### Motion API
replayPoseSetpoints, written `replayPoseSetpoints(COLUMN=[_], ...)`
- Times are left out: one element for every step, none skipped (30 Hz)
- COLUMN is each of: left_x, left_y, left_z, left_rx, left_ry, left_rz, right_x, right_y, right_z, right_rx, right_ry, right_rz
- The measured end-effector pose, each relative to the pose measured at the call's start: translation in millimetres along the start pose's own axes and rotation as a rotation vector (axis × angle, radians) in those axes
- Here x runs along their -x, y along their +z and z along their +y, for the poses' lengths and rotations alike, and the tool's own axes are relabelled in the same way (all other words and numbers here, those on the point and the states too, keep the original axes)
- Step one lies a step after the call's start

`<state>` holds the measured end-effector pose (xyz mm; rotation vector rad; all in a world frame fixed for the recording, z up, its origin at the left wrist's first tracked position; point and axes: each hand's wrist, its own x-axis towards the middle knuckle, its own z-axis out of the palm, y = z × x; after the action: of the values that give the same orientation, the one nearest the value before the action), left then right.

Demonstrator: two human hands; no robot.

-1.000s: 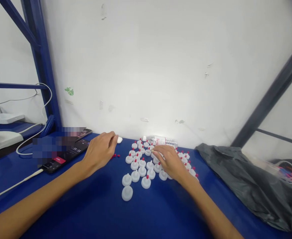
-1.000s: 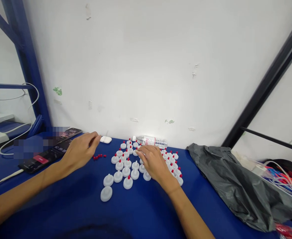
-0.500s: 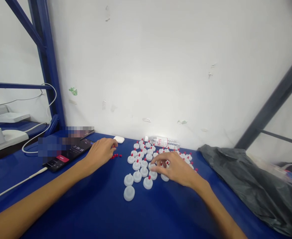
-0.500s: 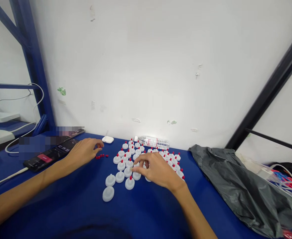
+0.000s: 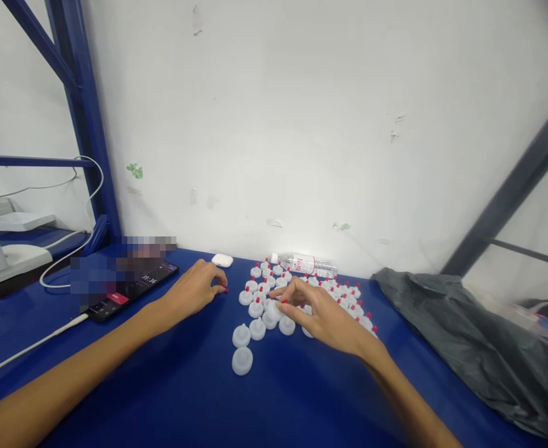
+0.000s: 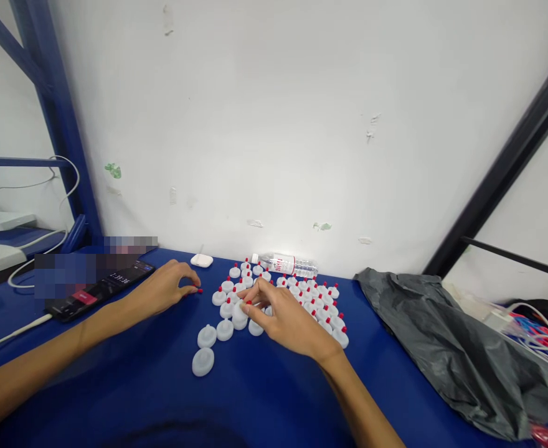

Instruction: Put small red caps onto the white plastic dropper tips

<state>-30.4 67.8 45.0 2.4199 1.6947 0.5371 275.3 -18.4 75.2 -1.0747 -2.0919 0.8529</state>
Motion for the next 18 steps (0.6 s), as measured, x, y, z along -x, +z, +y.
replayPoseSetpoints(left_x=[0.6,1.2,1.6,1.8,1.9,1.9,1.9,2.0,2.5,3.4,4.8,6.9,9.5,12.7,16.3,20.1,24.1,27.9], left_y=[0.5,1.1,1.9,2.8,3.7,4.4,4.8,4.7,4.0,2.9,1.3,-0.4,-2.0,-3.0,-3.4,-2.8,-1.3,1.0], left_z=[0.4,0.4,0.0,-0.5,-1.2,-1.6,-1.5,-0.8,0.7,3.1,6.2,9.8,13.9,18.0,22.3,26.4,30.5,34.5], left_rx=[0.005,0.010,0.014,0.019,0.023,0.028,0.033,0.039,0.046,0.053,0.062,0.071,0.082,0.093,0.108,0.128,0.155,0.186], left_ry=[0.009,0.014,0.018,0.021,0.024,0.026,0.030,0.036,0.045,0.059,0.079,0.105,0.146,0.198,0.267,0.350,0.428,0.487], left_rz=[-0.002,-0.003,-0.001,0.003,0.010,0.020,0.034,0.054,0.078,0.108,0.140,0.168,0.193,0.211,0.222,0.229,0.228,0.215], right_x=[-0.8,-1.9,-3.1,-4.3,-5.3,-6.1,-6.6,-6.9,-7.0,-7.1,-7.2,-7.4,-7.7,-8.0,-8.2,-8.3,-8.1,-7.8], right_y=[1.0,2.1,3.1,3.9,4.5,4.8,5.1,5.3,5.7,6.4,7.5,9.0,10.9,13.2,15.8,18.7,21.9,25.3], right_z=[0.9,2.3,4.0,5.8,7.5,9.0,10.2,11.1,11.8,12.4,12.9,13.4,13.8,14.1,14.1,13.8,13.1,12.1], right_rx=[0.010,0.040,0.082,0.125,0.163,0.192,0.213,0.227,0.238,0.246,0.250,0.248,0.239,0.224,0.201,0.174,0.147,0.125], right_ry=[0.003,0.001,-0.006,-0.020,-0.039,-0.058,-0.073,-0.082,-0.087,-0.091,-0.094,-0.098,-0.099,-0.097,-0.093,-0.087,-0.083,-0.082], right_rz=[0.015,0.033,0.052,0.074,0.093,0.108,0.119,0.126,0.130,0.138,0.150,0.162,0.169,0.167,0.160,0.150,0.138,0.126])
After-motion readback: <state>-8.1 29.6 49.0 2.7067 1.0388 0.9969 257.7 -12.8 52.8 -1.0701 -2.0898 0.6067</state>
